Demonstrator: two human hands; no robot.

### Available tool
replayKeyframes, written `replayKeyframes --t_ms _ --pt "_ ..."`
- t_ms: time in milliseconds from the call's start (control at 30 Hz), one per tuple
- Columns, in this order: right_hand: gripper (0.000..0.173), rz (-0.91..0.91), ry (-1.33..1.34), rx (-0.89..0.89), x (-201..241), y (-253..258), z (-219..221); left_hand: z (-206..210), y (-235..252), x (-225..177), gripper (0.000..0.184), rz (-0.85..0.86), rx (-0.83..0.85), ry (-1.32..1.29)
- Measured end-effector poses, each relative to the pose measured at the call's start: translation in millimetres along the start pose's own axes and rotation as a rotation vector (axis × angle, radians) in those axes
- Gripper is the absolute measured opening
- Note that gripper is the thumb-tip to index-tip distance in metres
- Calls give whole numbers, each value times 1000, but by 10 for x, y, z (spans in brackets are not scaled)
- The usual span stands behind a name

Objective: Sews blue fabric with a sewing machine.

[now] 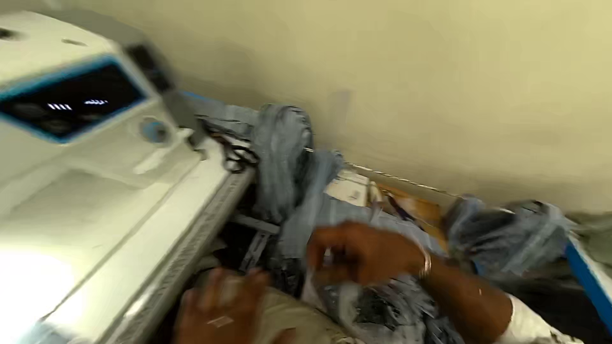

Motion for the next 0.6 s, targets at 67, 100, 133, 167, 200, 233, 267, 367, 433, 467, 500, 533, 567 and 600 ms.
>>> replayKeyframes --t_ms 67,100,133,167,200,233,267,367,433,467,500,533,567,600 --pt "16 -246 151 239 506 403 843 -48 -116 -85 64 -173 -125 95" --pt "19 -290 197 308 610 506 1091 -138 -328 30 58 -302 -175 123" --pt "25 -294 209 373 634 604 1279 -247 -618 201 51 -399 -190 99" --pt "32 -281 190 451 611 704 1441 -357 -968 385 44 -468 -161 11" --pt "38 -264 171 534 562 809 1597 -481 -1360 545 35 -514 -124 -76" --pt "38 -250 176 606 507 923 1754 -620 -1780 687 28 -544 -100 -143" --pt "35 -229 193 671 453 1041 1901 -777 -2210 815 25 -572 -92 -183" --pt "25 -157 179 778 390 1491 2228 -1439 -3362 1268 23 -827 -157 -146" --pt "22 -141 133 749 424 1924 2427 -1934 -3868 1740 22 -1149 -265 -3" --pt "21 -99 128 719 436 2170 2548 -2126 -4035 2001 20 -1288 -318 77" --pt "21 -55 148 672 447 2427 2678 -2263 -4153 2278 21 -1383 -360 134" --pt "23 -19 187 607 450 2678 2811 -2349 -4240 2550 24 -1423 -410 182" --pt "25 19 196 544 444 2915 2935 -2370 -4295 2801 27 -1435 -458 224" --pt "26 36 162 460 427 3132 3033 -2332 -4306 3014 31 -1442 -496 254"
Point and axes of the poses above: each hand's wrist, its own y-axis towards the middle knuckle, its own z-axis out of the palm, x = y × z, the point moved 8 cm from there along y, towards the middle knuckle, and after that the axes turned 10 degrees about y, right-handed, at the moved point
